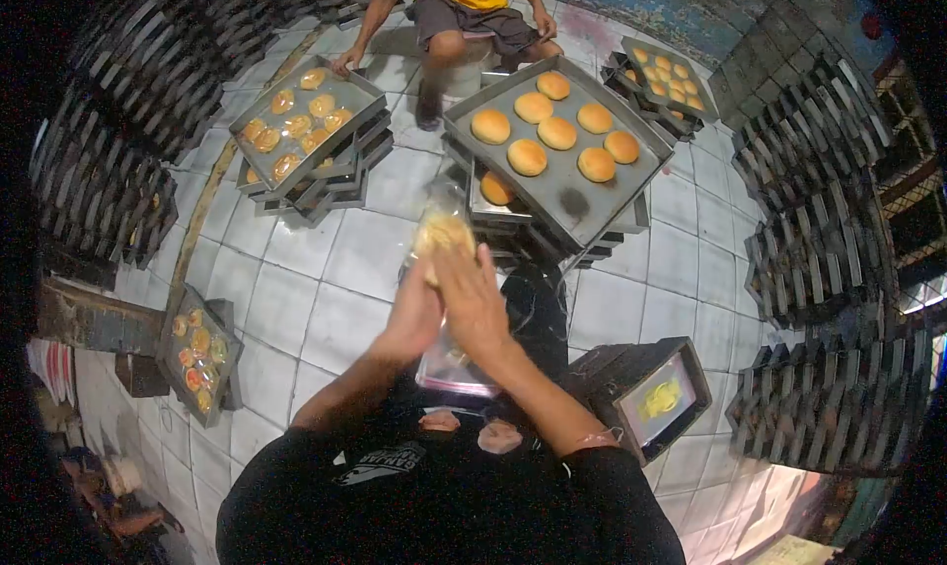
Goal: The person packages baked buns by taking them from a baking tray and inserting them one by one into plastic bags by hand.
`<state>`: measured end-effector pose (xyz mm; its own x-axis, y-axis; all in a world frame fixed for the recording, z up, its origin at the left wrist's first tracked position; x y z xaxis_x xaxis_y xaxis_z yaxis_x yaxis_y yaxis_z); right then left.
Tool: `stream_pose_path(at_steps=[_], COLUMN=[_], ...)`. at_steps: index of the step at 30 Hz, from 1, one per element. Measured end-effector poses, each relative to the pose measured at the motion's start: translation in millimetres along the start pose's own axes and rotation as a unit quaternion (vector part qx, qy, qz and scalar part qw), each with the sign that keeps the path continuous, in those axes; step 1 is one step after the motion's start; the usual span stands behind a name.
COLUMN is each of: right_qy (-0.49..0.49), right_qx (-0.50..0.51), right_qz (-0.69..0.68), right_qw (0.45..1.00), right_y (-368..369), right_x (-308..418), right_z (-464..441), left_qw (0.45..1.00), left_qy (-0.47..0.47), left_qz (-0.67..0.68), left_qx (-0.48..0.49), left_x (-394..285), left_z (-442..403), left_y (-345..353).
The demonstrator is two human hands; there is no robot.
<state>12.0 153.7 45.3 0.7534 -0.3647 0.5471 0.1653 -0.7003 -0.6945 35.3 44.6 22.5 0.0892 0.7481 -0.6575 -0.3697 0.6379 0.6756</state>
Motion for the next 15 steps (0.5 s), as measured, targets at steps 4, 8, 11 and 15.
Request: stream_pose_path(at_steps=[4, 8, 11, 15], right_qy=[-0.033, 0.048, -0.011, 0.004], right_qx=[0.02, 0.077, 0.076, 0.088], right_qz=[0.034, 0.069, -0.01, -0.16], right_qw=[0.999, 0.993, 0.997, 0.983], right_y=[-23.8, -6.2, -40.4, -55.4], right_x=[10.1, -21.6, -0.7, 23.3], right_z=[-16.2, -28.5, -46.0, -40.5], left_qw=[0.994, 0.996, 0.988, 0.985], left_qy=[0.05, 0.092, 0.143, 0.014], left_qz=[0.083, 0.007, 0.036, 0.169], left_qx=[0.051, -0.007, -0.054, 0.011], left_x=[-5.2, -2.8, 1.3, -13.6], left_z=[-20.4, -26.7, -32.2, -41.1], left_y=[-14.8, 21.9, 19.1, 4.0])
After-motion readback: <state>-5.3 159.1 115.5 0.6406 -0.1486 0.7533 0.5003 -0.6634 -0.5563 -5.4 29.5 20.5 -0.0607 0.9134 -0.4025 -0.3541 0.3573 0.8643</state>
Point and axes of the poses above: each hand's wrist, its own z-axis away from the middle knuckle, its own y-axis out of the palm, x = y × z, the point moved 2 cm from there along -z, towards the middle knuckle, and after that the axes turned 9 degrees about -z, right-handed, at the moved point
